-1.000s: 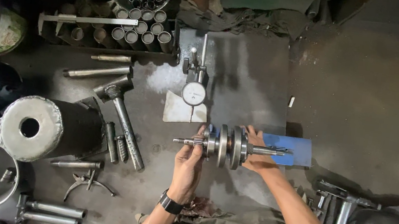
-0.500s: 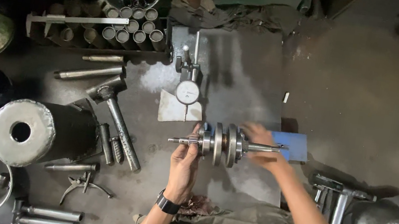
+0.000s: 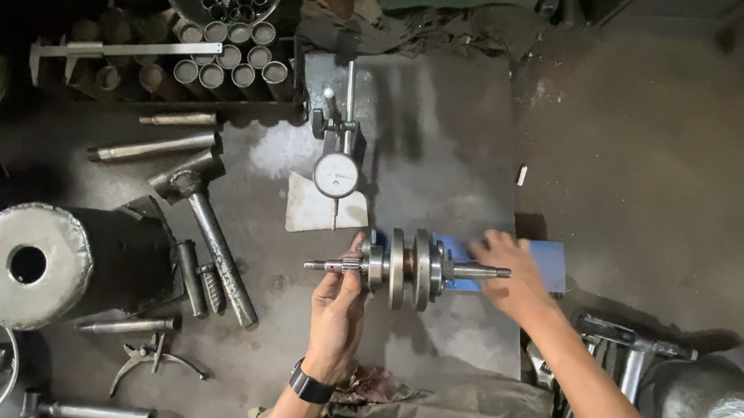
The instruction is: The person places a crankshaft on a blue V-block stand and uses a dial indicator to measure the runout of the crankshaft journals. They rotate the crankshaft by hand while observing the dial indicator's needle movement to check for alignment or wear.
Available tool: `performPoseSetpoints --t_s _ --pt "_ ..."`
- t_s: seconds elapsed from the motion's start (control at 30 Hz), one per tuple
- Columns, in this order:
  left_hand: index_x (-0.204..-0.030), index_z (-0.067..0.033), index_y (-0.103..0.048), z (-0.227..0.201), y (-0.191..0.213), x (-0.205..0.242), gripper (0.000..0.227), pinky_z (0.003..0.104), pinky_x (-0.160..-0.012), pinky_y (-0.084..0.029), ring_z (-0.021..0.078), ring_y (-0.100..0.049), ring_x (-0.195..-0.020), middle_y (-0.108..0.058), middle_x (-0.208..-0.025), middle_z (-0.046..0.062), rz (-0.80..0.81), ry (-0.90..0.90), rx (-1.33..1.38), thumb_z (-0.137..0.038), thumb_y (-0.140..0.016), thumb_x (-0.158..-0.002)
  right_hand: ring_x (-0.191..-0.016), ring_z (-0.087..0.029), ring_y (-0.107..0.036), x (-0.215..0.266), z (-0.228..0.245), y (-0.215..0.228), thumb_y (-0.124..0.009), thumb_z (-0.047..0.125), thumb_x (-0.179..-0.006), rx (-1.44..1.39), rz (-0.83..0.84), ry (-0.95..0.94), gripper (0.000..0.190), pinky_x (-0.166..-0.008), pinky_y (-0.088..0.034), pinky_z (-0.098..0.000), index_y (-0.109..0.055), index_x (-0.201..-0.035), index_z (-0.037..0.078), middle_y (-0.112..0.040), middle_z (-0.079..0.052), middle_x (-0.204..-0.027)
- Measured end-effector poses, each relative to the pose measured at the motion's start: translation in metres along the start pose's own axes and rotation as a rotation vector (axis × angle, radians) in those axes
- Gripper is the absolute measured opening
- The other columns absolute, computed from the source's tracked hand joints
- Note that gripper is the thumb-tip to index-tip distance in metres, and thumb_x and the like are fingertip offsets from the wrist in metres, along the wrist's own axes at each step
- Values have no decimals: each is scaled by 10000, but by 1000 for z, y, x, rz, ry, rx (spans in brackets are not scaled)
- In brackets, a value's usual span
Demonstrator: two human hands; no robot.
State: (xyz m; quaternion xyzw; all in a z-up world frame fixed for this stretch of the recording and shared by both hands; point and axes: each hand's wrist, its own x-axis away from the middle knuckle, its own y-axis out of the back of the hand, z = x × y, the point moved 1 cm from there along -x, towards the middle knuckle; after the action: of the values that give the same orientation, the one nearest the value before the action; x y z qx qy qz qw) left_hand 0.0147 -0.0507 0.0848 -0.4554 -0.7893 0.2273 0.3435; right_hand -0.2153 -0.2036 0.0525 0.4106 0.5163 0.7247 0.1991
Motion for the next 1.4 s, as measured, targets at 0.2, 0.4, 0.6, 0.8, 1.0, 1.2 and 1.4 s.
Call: performPoseSetpoints --t_s 0.2,0.4,0.6,0.8,1.0,1.2,1.4 --pt "-1426 48 -534 0 0 0 475 423 -1221 -307 225 -439 -1454 -457 -1608 128 -11 0 -11 -168 -611 -1009 -1012 -313 -549 -9 19 3 -739 389 -705 66 -219 401 500 -818 -416 -444 -698 -1075 55 -673 -174 -1035" --pt "-1448 26 -522 -7 -7 2 507 430 -1206 -334 221 -464 -1434 -473 -1593 114 -41 46 -35 -176 -617 -993 -840 -302 -666 -29 24 -49 -661 313 -869 99 -73 152 255 -890 -480 -457 -716 -955 80 -687 -142 -825" --pt "-1461 36 -499 -4 -5 1 505 426 -1199 -345 216 -469 -1421 -464 -1601 96 -21 58 0 -156 -594 -1004 -913 -365 -695 0 -20 -20 -649 398 -865 -57 -81 -174 360 -769 -552 -465 -740 -926 55 -708 -175 -933" --pt "-1482 38 -486 -4 -7 0 502 419 -1196 -344 214 -478 -1407 -475 -1589 110 -24 43 -4 -133 -573 -1018 -921 -335 -748 36 -47 -1 -659 510 -888 -348 366 -330 436 -837 -559 -456 -753 -1058 120 -780 -158 -921" --pt "-1472 42 -490 -6 -9 1 498 392 -1188 -346 189 -480 -1408 -463 -1601 101 -63 55 -22 -142 -565 -1015 -1010 -374 -657 29 -38 -1 -760 389 -664 55 -290 93 554 -738 -545 -473 -740 -1082 26 -691 -191 -1071" --pt "-1483 33 -490 1 4 -1 516 376 -1191 -343 185 -480 -1398 -444 -1608 104 -17 27 -1 -152 -598 -1013 -1024 -332 -670 17 -31 -20 -720 409 -844 -60 16 -131 346 -871 -551 -444 -780 -1032 123 -715 -127 -1028" --pt "-1440 16 -547 -6 4 -1 502 377 -1187 -367 166 -490 -1396 -458 -1611 59 -27 42 -39 -186 -641 -991 -1054 -287 -656 26 -44 -16 -656 333 -907 179 154 -147 424 -875 -536 -407 -691 -1290 155 -715 -143 -1181"
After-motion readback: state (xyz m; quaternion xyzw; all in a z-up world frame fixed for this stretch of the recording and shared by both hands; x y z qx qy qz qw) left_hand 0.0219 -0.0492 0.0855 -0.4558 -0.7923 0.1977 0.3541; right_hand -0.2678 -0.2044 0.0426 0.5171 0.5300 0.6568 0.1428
